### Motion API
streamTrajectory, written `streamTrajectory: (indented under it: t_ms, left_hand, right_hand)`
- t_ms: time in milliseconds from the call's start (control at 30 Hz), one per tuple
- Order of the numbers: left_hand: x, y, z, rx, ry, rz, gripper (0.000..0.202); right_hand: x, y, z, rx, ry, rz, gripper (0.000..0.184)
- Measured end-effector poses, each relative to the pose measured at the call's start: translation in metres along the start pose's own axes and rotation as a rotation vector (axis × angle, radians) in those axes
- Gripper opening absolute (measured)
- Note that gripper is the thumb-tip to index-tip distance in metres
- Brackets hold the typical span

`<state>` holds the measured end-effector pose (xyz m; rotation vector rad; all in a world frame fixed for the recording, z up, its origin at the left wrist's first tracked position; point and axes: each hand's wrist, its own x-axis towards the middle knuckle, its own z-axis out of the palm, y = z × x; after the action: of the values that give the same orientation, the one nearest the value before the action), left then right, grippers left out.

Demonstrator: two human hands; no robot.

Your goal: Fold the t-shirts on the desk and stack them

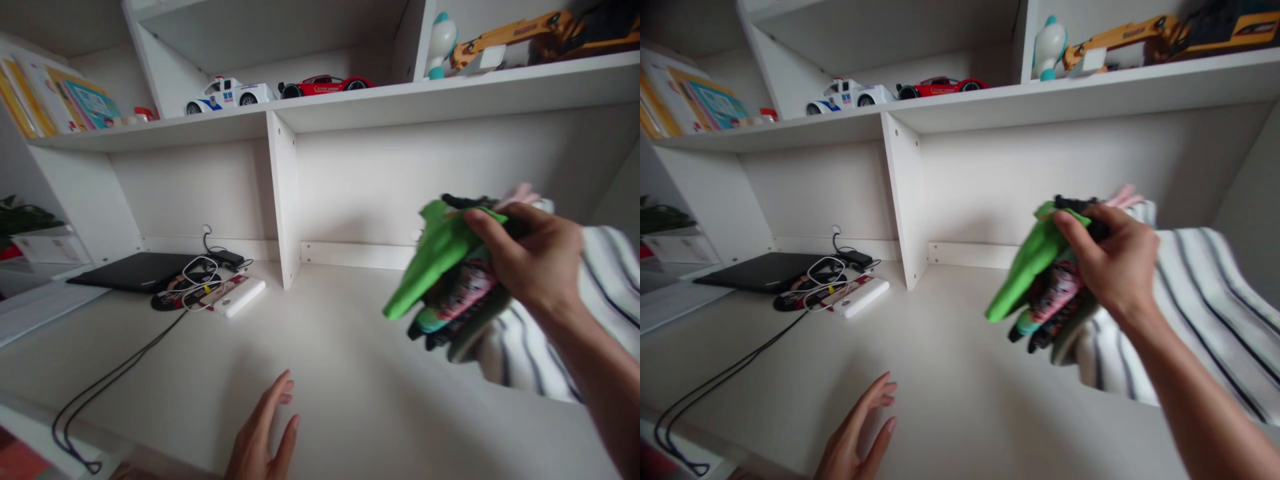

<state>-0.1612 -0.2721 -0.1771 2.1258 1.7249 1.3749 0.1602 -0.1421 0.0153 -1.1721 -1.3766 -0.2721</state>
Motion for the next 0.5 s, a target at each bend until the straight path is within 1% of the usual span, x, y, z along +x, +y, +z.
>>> streamTrajectory:
  t_ms: [33, 67, 133, 167, 200, 233, 267, 300, 333, 367, 400, 433, 500]
  left_hand:
    - [0.0, 0.0, -0.001, -0.026, 0.05, -0.043, 0.041]
    - [0.001, 0.0, -0.001, -0.056, 0.109, -0.091, 0.042]
    - [0.004, -0.003, -0.004, -0.108, 0.239, -0.184, 0.046]
    - [0.006, -0.007, -0.007, -0.118, 0.297, -0.22, 0.049]
    - [0.009, -0.012, -0.01, -0.115, 0.339, -0.253, 0.052]
    - [0.011, -0.018, -0.014, -0.099, 0.364, -0.286, 0.055]
    - [0.012, -0.026, -0.018, -0.075, 0.379, -0.32, 0.058]
    - [0.013, -0.034, -0.022, -0.05, 0.383, -0.349, 0.061]
    - [0.013, -0.042, -0.027, -0.027, 0.38, -0.374, 0.063]
    - [0.012, -0.05, -0.032, -0.009, 0.372, -0.388, 0.065]
    - [0.01, -0.057, -0.036, 0.003, 0.363, -0.389, 0.065]
    - [0.007, -0.063, -0.041, 0.011, 0.356, -0.381, 0.065]
    - [0.001, -0.072, -0.052, 0.03, 0.326, -0.374, 0.067]
  right_hand:
    - [0.0, -0.024, 0.025, 0.107, -0.018, -0.056, 0.031]
    - [-0.004, -0.047, 0.051, 0.191, -0.062, -0.083, 0.033]
    - [-0.028, -0.09, 0.103, 0.22, -0.197, -0.104, 0.034]
    - [-0.046, -0.106, 0.128, 0.203, -0.312, -0.126, 0.035]
    - [-0.065, -0.119, 0.15, 0.204, -0.477, -0.161, 0.036]
    - [-0.085, -0.127, 0.169, 0.222, -0.679, -0.229, 0.036]
    - [-0.102, -0.132, 0.184, 0.254, -0.772, -0.299, 0.033]
    - [-0.115, -0.133, 0.194, 0.282, -0.849, -0.359, 0.039]
    - [-0.124, -0.132, 0.2, 0.312, -0.892, -0.415, 0.049]
    - [-0.128, -0.127, 0.2, 0.329, -0.911, -0.447, 0.057]
    - [-0.128, -0.121, 0.197, 0.327, -0.927, -0.449, 0.061]
    - [-0.125, -0.112, 0.191, 0.305, -0.938, -0.422, 0.06]
    - [-0.115, -0.087, 0.175, 0.213, -0.951, -0.301, 0.051]
